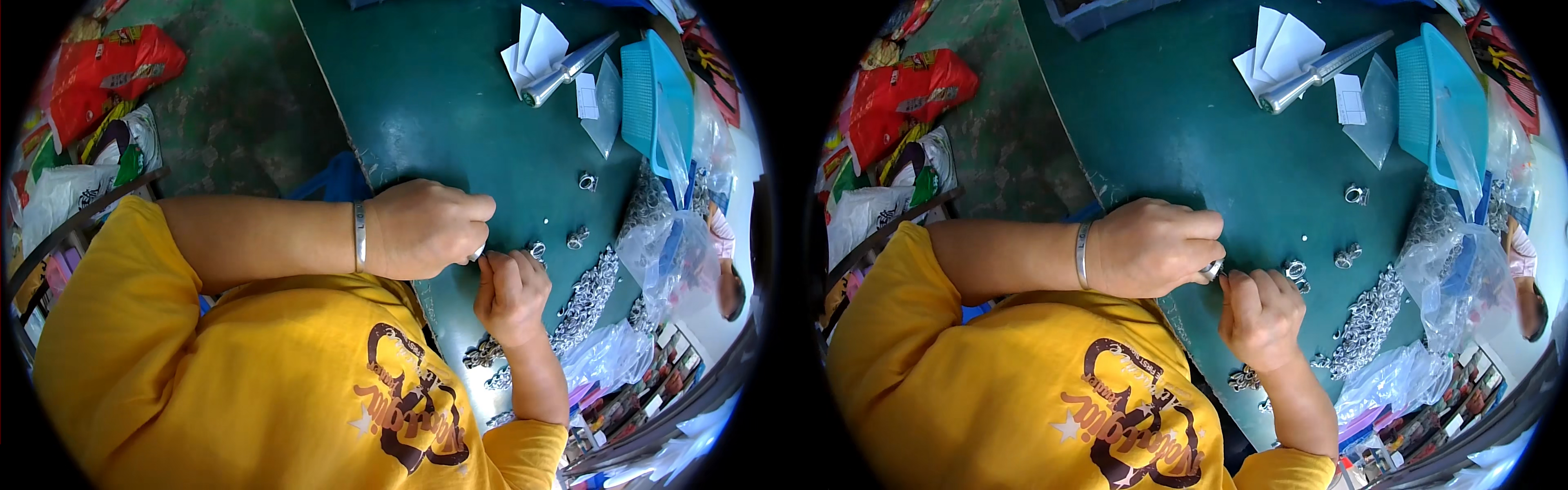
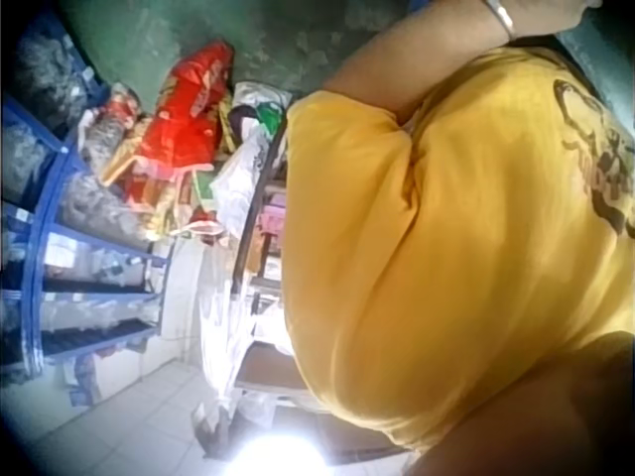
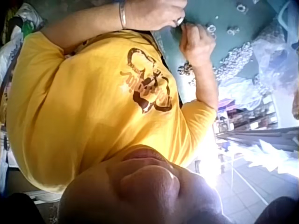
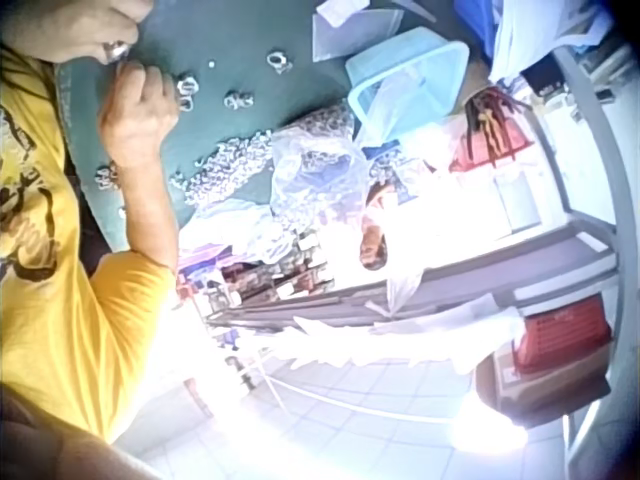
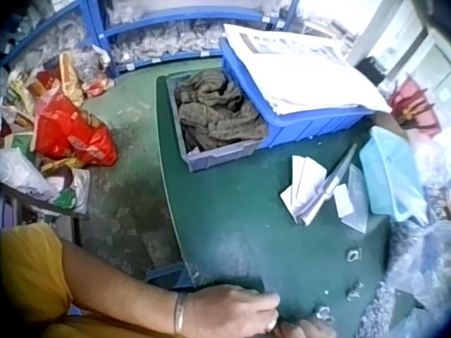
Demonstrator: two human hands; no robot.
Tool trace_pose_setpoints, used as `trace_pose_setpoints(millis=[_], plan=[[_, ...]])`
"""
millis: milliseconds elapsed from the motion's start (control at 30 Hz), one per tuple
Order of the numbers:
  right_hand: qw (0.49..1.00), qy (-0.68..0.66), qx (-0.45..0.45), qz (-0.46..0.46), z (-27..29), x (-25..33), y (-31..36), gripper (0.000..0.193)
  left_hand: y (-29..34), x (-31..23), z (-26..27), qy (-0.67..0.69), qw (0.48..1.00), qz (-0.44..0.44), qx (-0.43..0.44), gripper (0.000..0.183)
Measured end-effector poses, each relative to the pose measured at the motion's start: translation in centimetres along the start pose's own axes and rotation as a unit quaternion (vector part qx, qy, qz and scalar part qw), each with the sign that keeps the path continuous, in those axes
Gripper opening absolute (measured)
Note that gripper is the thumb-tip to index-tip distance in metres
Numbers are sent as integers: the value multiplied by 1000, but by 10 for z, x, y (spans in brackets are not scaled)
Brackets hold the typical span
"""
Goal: The person sorts through piles of metal rings and components on a work table. They pick up a larger metal component and insert small metal rings into it one at a time.
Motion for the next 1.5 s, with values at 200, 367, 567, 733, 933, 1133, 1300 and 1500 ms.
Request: trace_pose_setpoints(millis=[200, 367, 567, 733, 933, 1133, 1300, 1500], plan=[[999, -2, -15, 45, -5, -3, 1, 12, 0, 0, -2, 0, 1000, -1, 11, 16], [989, -27, 24, 146, -8, -11, -14, 14, 0, 0, -1, -3, 1000, -11, 4, 17], [990, -21, 69, 120, 5, -12, -28, 12, 0, 1, -1, -1, 1000, -1, 15, 18], [995, 26, 32, 92, 8, -5, -16, 11, 1, 1, -1, -1, 1000, -1, 7, 20], [995, 19, 30, 95, 7, -1, -15, 11, 0, 1, -1, 0, 1000, 2, 8, 20], [991, -38, 84, 96, 5, -10, -22, 12, 1, 1, 0, -3, 1000, 3, 5, 21], [995, -27, 68, 69, 8, -9, -15, 12, -1, 1, -1, 0, 1000, 4, 6, 19], [997, -8, 43, 71, 4, -6, -12, 12, 0, 2, -1, 6, 1000, 9, 2, 17]])
Point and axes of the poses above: each hand's wrist, its own y-axis away from the middle knuckle, its own z-axis out of the back of the hand, x = y × z, the point moved 6 cm from there along -y, towards the middle knuckle, and after that the axes turned 5 degrees about -z, right-handed, at the moved point
